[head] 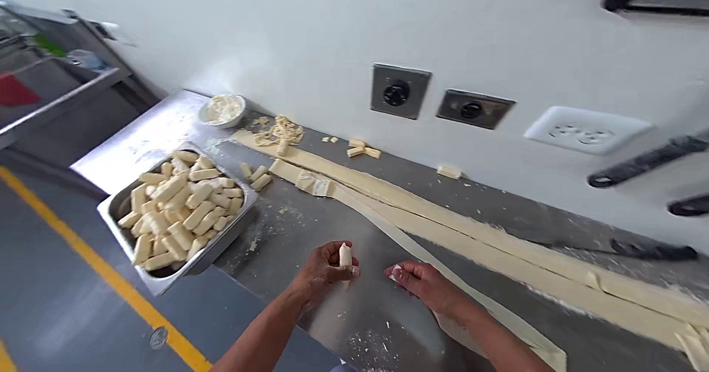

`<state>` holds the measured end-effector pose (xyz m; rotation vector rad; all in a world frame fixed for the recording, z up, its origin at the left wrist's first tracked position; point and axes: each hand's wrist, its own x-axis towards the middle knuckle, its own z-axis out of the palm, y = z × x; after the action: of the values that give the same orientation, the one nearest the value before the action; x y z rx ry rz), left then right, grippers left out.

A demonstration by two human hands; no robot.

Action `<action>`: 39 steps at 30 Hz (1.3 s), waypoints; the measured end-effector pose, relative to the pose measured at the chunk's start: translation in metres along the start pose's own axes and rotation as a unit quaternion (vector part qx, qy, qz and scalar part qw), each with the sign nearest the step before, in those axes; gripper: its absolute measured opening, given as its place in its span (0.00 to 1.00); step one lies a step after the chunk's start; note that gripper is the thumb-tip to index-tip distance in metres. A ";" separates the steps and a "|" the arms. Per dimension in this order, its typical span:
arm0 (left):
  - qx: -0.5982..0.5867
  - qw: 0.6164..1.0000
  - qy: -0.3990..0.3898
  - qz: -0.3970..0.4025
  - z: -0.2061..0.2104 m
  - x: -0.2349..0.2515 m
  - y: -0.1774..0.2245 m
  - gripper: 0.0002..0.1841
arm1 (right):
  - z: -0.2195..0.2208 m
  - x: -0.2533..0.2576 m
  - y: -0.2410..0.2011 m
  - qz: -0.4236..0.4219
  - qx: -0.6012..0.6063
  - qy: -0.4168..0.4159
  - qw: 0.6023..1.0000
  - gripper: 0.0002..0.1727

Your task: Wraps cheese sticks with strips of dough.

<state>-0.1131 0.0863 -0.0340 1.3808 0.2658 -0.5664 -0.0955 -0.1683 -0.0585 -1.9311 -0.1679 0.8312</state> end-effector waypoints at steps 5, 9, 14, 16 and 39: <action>-0.079 0.996 -0.047 0.024 -0.003 -0.018 -0.010 0.29 | 0.014 0.016 -0.040 -0.094 -0.220 0.033 0.970 0.41; -0.132 0.990 -0.037 0.038 0.007 -0.029 -0.021 0.22 | 0.055 0.009 -0.052 -0.361 -0.240 0.042 0.900 0.60; -0.223 0.973 -0.041 0.038 0.019 -0.041 -0.022 0.25 | 0.077 0.017 -0.032 -0.475 -0.255 0.157 0.828 0.51; -0.250 0.968 0.032 -0.009 0.033 -0.043 -0.017 0.34 | 0.085 0.013 -0.028 -0.476 -0.267 0.178 0.818 0.52; 0.353 0.744 0.565 0.051 -0.220 -0.064 0.074 0.40 | -0.014 -0.019 0.033 -0.020 -0.260 0.072 0.963 0.16</action>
<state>-0.0955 0.3202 0.0195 2.3618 1.0199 0.4258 -0.1084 -0.2034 -0.0730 -2.4614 -0.3655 0.6557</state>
